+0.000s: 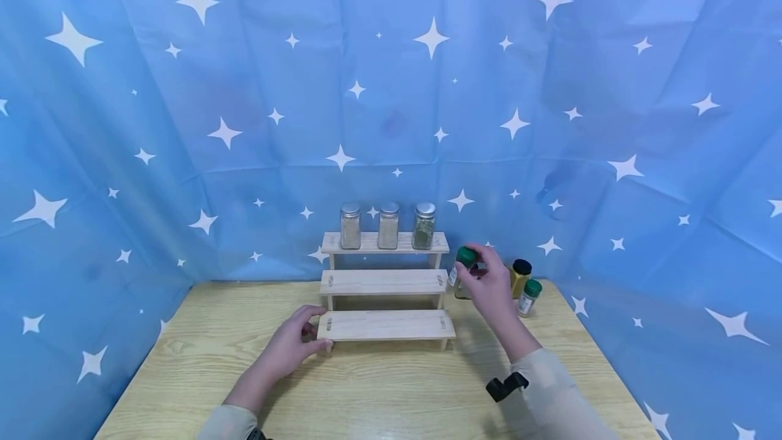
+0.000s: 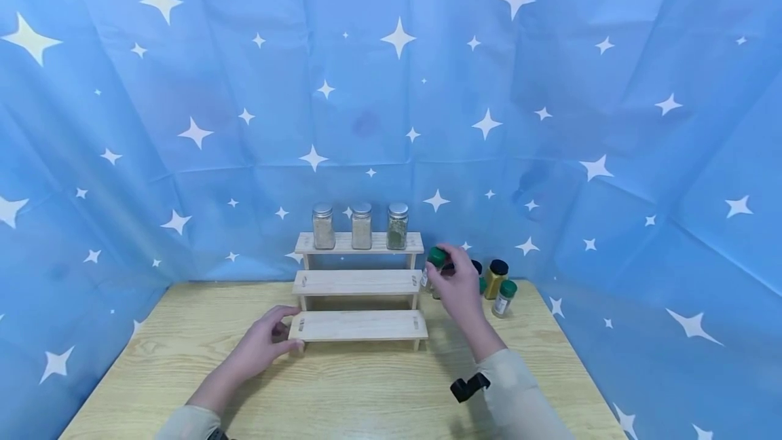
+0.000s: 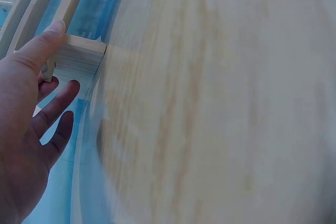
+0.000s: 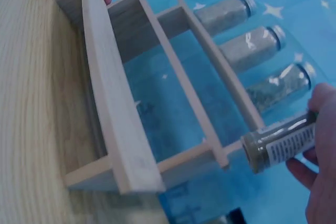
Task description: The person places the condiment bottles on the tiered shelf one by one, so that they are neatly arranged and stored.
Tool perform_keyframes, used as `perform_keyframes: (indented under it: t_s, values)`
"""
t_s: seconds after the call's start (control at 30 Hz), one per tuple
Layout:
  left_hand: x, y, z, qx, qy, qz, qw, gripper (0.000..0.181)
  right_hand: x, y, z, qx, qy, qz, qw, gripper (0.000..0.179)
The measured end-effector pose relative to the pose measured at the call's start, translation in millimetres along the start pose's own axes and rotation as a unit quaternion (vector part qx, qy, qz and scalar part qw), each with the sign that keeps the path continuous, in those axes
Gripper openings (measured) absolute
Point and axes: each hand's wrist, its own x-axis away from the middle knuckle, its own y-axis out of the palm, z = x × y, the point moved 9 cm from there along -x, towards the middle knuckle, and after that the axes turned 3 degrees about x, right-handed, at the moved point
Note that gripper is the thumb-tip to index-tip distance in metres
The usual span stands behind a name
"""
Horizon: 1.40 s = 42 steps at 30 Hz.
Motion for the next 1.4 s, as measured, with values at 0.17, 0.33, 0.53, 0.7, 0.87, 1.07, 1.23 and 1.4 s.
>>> perform_keyframes:
  t_s: [0.17, 0.33, 0.53, 0.7, 0.87, 1.07, 1.23, 1.4]
  values:
    - [-0.9, 0.0, -2.7, 0.005, -0.007, -0.001, 1.0000, 0.069, -9.3, 14, -16, -0.026, -0.022, -0.018, 0.9992, 0.040]
    - [-1.1, 1.4, -2.4, 0.007, -0.002, -0.005, 1.0000, 0.068, -16.7, 32, -30, -0.050, -0.026, -0.037, 0.9977, 0.042]
    - [-0.4, 1.1, 0.4, 0.004, 0.006, -0.004, 1.0000, 0.068, -21.9, 55, -46, -0.067, -0.030, -0.062, 0.9954, 0.043]
    - [0.1, 0.4, -0.3, 0.006, -0.001, -0.003, 1.0000, 0.067, -23.1, 74, -52, -0.084, -0.020, -0.088, 0.9924, 0.043]
    - [0.6, 0.2, 0.6, 0.010, 0.001, -0.002, 1.0000, 0.066, -23.9, 89, -62, -0.099, -0.007, -0.109, 0.9891, 0.044]
    - [1.4, -0.1, 2.2, 0.008, 0.004, 0.000, 1.0000, 0.066, -26.4, 107, -80, -0.106, -0.026, -0.130, 0.9855, 0.042]
    - [1.8, -0.5, 3.1, 0.006, 0.010, -0.002, 0.9999, 0.067, -27.8, 125, -88, -0.112, -0.026, -0.154, 0.9813, 0.042]
    - [1.8, -1.0, 3.4, 0.006, 0.015, -0.001, 0.9999, 0.067, -27.6, 141, -93, -0.117, -0.023, -0.167, 0.9786, 0.043]
